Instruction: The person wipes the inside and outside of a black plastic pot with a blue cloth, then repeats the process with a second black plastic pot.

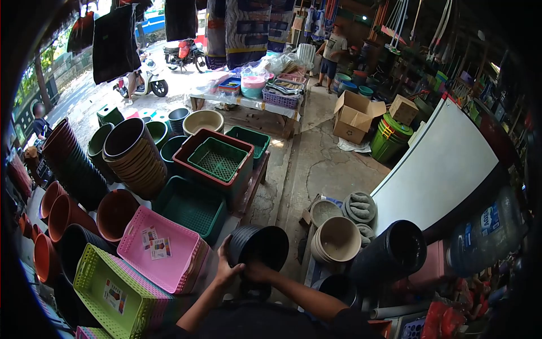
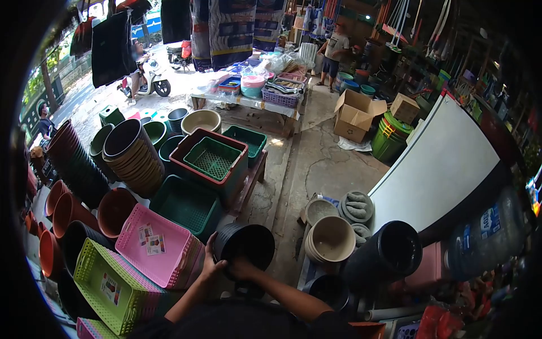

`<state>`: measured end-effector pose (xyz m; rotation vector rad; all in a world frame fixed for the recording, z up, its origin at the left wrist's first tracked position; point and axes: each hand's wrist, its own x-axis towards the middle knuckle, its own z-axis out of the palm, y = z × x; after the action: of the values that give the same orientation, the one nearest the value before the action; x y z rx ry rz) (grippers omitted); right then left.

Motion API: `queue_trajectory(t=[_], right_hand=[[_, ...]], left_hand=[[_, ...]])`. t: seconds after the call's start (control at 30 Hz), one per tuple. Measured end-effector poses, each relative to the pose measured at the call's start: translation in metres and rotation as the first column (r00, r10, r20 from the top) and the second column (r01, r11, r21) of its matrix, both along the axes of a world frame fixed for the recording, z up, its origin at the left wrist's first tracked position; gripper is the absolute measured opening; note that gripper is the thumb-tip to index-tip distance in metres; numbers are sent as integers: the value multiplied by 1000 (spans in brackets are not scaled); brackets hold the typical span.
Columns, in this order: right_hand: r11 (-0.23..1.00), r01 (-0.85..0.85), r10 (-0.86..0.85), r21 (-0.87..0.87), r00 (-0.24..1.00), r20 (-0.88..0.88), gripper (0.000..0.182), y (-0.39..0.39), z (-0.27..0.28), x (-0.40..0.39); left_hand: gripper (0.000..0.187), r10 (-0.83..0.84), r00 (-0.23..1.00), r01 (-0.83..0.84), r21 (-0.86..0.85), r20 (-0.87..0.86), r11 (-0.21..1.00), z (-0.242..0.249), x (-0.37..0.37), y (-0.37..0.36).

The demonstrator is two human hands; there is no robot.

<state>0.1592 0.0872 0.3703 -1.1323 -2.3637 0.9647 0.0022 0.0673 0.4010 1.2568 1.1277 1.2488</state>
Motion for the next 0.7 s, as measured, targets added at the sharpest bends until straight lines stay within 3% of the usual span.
queue_trajectory(t=[0.03, 0.07, 0.13, 0.27, 0.33, 0.37, 0.4, 0.43, 0.47, 0.5, 0.53, 0.57, 0.63, 0.67, 0.7], right_hand=[[979, 37, -101, -203, 944, -313, 32, 0, -1, -3], [978, 36, -100, -204, 944, -314, 32, 3, 15, -6], [889, 403, -448, -219, 863, -233, 37, 15, 45, -12], [759, 539, -638, -365, 729, -250, 38, 9, 38, -11], [903, 47, -235, -427, 886, -400, 33, 14, 10, 11], [903, 49, -237, -426, 885, -401, 33, 13, 24, 20], [982, 58, -50, -181, 998, 48, 31, 12, 37, 30], [997, -61, 29, 46, 854, 519, 29, 11, 48, 36], [997, -56, 24, 46, 857, 515, 29, 12, 47, 40], [984, 1, -90, 179, 868, 488, 29, 14, 45, 43], [949, 58, -200, 310, 871, 449, 28, 18, 45, 45], [948, 60, -203, 311, 870, 450, 28, 20, 53, 41], [998, -46, 32, 50, 966, 258, 29, 22, 64, 29], [998, -50, 36, 46, 964, 264, 29, 21, 53, 29], [995, -94, 88, 38, 988, 130, 26, 22, 36, 28]], left_hand=[[125, 2, 999, -1, 22, -39, 1000, -1, 3, -2], [125, 4, 997, 0, 44, -82, 999, -2, 6, -4], [125, 1, 999, 1, 55, -38, 999, -2, 14, -6], [126, 4, 995, -11, 72, 95, 997, 2, 25, -2], [125, 29, 972, -41, 47, 233, 998, 3, 19, 4], [125, 19, 960, -29, 30, 279, 999, 7, 12, 7], [125, 16, 961, -25, 28, 276, 999, 11, 11, 3], [125, -2, 992, -5, 61, 123, 998, 15, 9, -2], [124, -18, 999, 21, 94, -34, 995, 17, 8, -4], [124, -30, 995, 26, 49, 90, 998, 13, 14, -4], [124, -35, 995, 30, 54, 89, 998, 19, 20, -3], [124, -36, 983, 29, 38, 180, 999, 29, 27, -3], [124, -28, 959, 24, 19, 281, 1000, 30, 30, 0], [125, -19, 965, 10, 34, 260, 999, 23, 24, 5], [126, -10, 972, -2, 52, 235, 999, 18, 17, 9]])
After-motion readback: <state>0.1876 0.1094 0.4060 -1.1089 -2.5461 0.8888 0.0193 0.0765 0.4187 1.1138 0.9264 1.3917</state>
